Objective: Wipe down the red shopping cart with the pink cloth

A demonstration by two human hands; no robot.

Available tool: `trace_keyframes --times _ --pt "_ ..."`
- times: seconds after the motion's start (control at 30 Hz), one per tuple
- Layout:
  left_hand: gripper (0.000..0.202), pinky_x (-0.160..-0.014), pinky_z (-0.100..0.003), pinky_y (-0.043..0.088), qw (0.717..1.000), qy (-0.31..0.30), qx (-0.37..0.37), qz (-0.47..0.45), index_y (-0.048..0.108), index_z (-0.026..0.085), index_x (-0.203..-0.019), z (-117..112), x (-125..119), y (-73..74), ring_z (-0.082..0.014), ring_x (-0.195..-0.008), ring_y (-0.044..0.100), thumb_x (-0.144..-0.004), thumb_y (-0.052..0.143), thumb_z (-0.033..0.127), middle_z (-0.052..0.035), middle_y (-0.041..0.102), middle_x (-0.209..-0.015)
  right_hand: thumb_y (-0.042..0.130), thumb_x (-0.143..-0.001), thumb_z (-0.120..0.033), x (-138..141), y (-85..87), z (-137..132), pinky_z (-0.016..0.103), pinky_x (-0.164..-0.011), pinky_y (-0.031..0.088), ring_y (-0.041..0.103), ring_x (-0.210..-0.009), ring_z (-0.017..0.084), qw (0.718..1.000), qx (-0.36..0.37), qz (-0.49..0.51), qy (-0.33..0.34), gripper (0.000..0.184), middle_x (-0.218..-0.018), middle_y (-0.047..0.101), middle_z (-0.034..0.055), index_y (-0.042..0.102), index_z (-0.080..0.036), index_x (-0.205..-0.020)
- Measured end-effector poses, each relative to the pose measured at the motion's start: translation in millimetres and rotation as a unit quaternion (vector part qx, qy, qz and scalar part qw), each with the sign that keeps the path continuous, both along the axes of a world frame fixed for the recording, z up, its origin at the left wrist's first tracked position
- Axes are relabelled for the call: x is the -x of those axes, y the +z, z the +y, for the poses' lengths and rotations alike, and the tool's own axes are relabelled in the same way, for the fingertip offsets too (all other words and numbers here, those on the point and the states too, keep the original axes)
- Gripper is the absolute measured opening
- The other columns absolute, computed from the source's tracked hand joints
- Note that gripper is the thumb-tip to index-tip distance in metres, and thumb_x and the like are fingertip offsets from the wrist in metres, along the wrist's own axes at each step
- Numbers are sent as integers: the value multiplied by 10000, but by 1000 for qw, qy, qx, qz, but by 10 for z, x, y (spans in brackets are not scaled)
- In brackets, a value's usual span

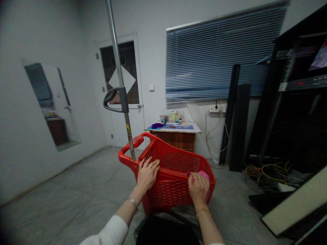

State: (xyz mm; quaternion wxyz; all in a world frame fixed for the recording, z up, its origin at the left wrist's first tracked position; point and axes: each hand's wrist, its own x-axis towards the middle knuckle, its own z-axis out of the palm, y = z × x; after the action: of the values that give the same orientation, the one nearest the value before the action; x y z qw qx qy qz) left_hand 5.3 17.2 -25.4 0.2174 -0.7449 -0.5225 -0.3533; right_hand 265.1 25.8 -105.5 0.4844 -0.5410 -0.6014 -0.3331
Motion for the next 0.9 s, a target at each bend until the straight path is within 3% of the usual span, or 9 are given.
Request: trace_keyframes --times 0.2,0.3,0.4,0.7,0.8,0.9 --pt "340 -1127 -494 259 1000 -2 -4 -2 615 312 -1272 -17 37 6 -245 -1293 492 -991 425 315 3 674 -1244 472 -932 -222 869 198 -11 341 -934 370 598 -916 169 996 30 0 89 208 -954 714 50 670 -183 -983" --pt "337 -1133 -487 255 1000 -5 -3 9 608 313 -1279 -29 78 16 -240 -1291 494 -987 440 330 1 682 -1231 462 -934 -222 1018 248 -21 342 -935 370 600 -928 171 994 36 -2 100 226 -971 712 59 668 -187 -1019" --pt "334 -1136 -489 250 1000 -6 2 13 609 315 -1277 -33 113 27 -243 -1286 499 -983 455 350 -4 704 -1189 460 -932 -231 860 231 -43 341 -943 371 602 -904 168 994 39 -28 99 238 -954 712 58 669 -197 -1039" --pt "337 -1144 -492 250 1000 -17 -1 22 603 333 -1284 -28 128 9 -245 -1294 492 -978 465 363 -6 685 -1226 507 -915 -279 -127 15 -71 322 -925 377 609 -958 179 998 36 -47 23 216 -935 715 60 693 -187 -977" --pt "325 -1149 -494 240 1000 -22 1 22 615 338 -1265 -20 129 14 -242 -1304 481 -977 467 368 4 676 -1242 525 -910 -288 -261 -20 -82 319 -914 384 606 -971 187 999 33 -37 8 204 -930 716 58 694 -184 -957" --pt "307 -1148 -505 240 1000 -7 2 19 647 334 -1222 6 136 31 -250 -1297 485 -973 470 372 5 688 -1221 528 -910 -283 -223 -20 -105 324 -902 385 603 -959 191 999 33 -31 2 192 -918 715 57 694 -189 -934"
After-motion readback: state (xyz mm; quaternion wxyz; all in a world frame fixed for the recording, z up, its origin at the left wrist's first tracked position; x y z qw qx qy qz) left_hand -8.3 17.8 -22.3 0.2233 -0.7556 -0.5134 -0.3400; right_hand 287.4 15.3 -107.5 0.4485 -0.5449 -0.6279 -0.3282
